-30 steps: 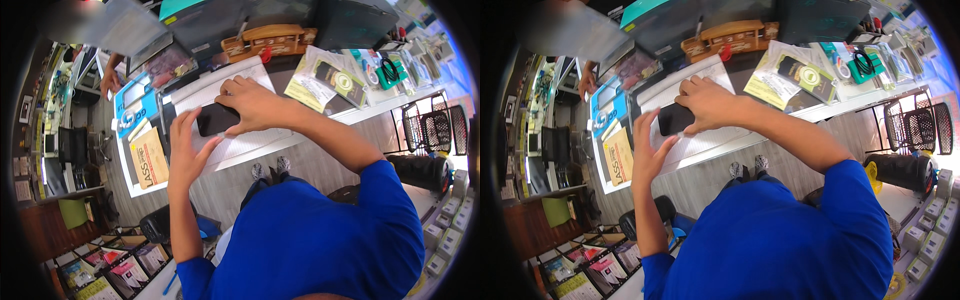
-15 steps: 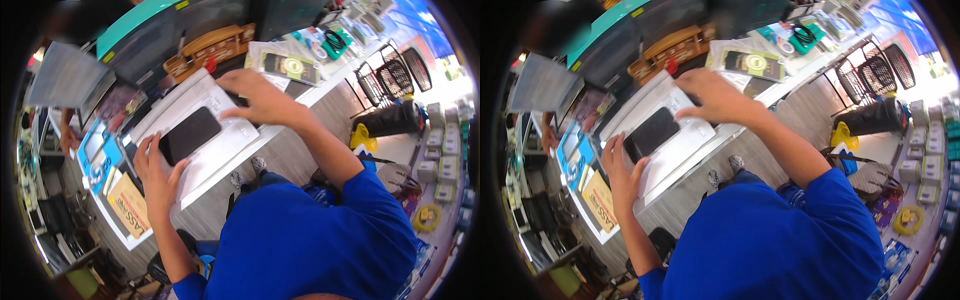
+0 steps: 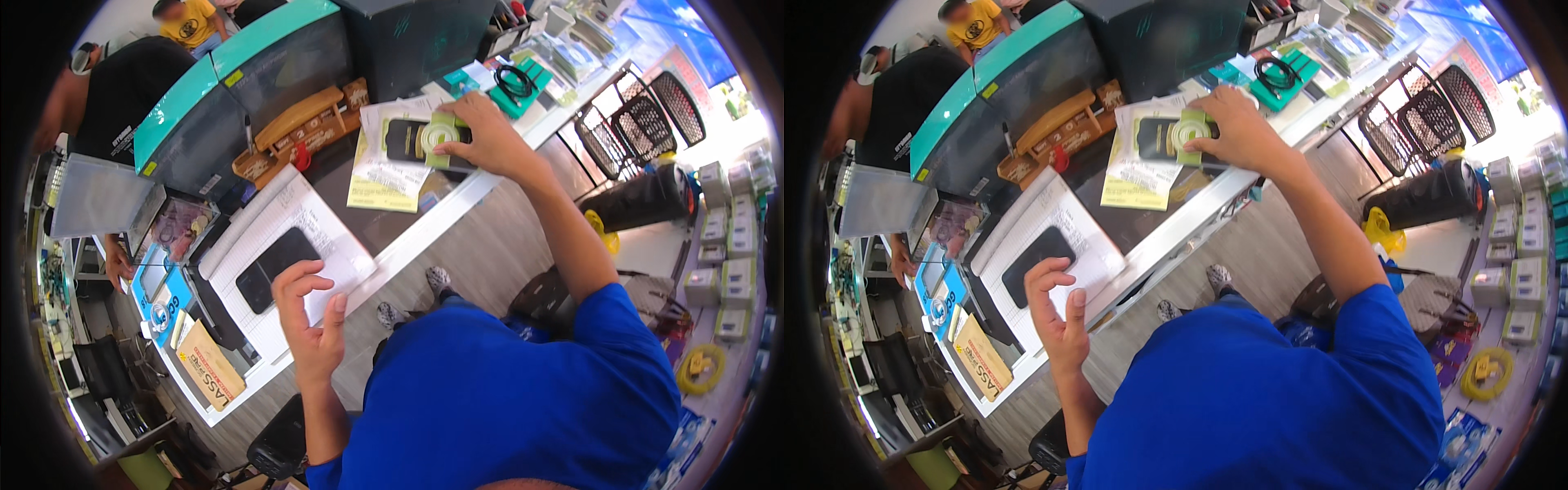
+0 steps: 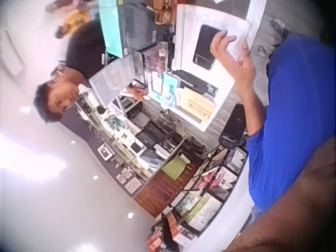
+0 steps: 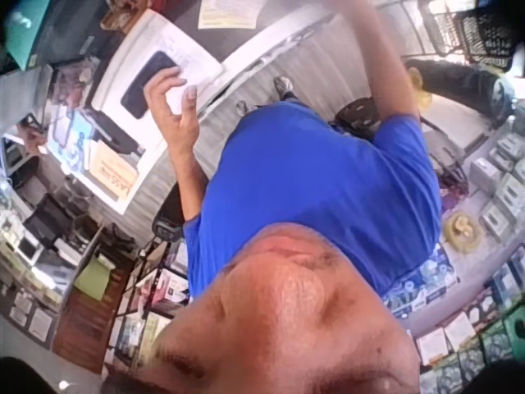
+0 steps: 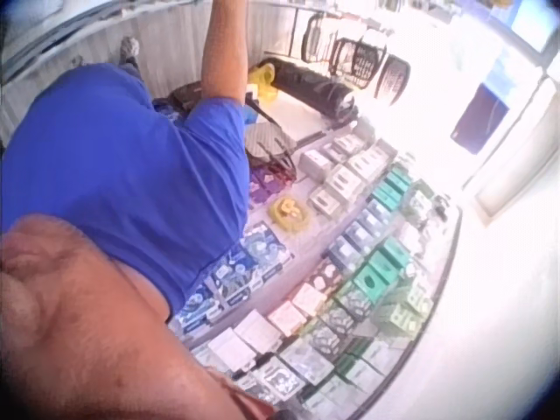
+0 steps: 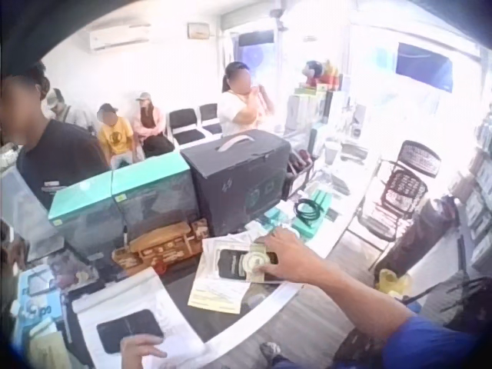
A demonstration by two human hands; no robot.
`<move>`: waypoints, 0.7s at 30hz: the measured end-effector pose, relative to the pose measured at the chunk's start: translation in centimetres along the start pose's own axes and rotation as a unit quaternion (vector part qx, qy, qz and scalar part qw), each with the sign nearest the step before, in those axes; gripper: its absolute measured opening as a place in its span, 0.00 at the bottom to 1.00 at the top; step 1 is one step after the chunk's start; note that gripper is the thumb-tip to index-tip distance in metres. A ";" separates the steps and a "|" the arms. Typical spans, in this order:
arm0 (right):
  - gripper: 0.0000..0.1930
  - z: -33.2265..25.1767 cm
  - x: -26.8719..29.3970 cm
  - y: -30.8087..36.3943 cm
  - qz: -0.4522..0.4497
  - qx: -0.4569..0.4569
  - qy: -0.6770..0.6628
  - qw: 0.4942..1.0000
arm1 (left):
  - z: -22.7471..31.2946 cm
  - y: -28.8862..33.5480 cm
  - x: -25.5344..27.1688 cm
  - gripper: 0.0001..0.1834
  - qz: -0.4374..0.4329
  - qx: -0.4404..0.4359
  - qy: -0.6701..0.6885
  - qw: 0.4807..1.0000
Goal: The person walks from a retail store to an electronics repair shop carrying a packaged item. Inside, they place the item on the counter, unbox a black rectangular device, and apply a protective film to its surface by hand, smoothing it with fingers.
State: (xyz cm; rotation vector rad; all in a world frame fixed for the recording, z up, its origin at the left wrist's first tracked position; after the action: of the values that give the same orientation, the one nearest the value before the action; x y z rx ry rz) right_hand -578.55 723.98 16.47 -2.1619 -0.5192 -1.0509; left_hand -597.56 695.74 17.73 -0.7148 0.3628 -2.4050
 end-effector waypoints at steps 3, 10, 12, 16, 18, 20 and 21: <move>0.14 -1.4 1.6 -0.7 -0.003 0.008 -0.108 0.994 | 0.3 -1.1 -5.6 0.09 -0.025 0.087 0.186 0.978; 0.16 -7.3 -0.2 1.2 -0.045 0.005 -0.421 0.906 | -0.5 -6.1 -13.4 0.10 0.155 0.156 0.473 0.853; 0.21 -8.0 -1.7 2.0 -0.090 0.001 -0.500 0.861 | -1.1 -6.8 -13.5 0.08 0.184 0.173 0.454 0.855; 0.26 -7.2 -4.2 2.3 -0.197 -0.097 -0.576 0.788 | -1.6 -6.9 -13.6 0.11 0.164 0.207 0.411 0.872; 0.27 -7.6 -4.1 2.0 -0.227 -0.081 -0.547 0.802 | -1.9 -6.5 -13.7 0.13 0.153 0.226 0.397 0.876; 0.27 -7.7 -4.5 2.3 -0.225 -0.090 -0.547 0.801 | -1.7 -6.2 -13.8 0.17 0.166 0.242 0.372 0.881; 0.28 -7.6 -4.6 2.4 -0.223 -0.096 -0.546 0.802 | -1.7 -6.0 -14.0 0.18 0.171 0.250 0.360 0.883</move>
State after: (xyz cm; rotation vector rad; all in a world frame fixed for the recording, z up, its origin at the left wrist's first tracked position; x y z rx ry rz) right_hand -583.91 716.56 15.28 -2.7551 -1.5429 0.1124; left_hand -591.87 709.19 13.12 0.4631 0.1196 -2.1868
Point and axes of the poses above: each hand's wrist, its own y-axis away from the middle knuckle, its own x-axis out of the back of the hand, z = x × y, the point moved 9 cm from there along -y, towards the middle knuckle, and after that the axes turned 6 degrees about z, right-handed, at the moved point
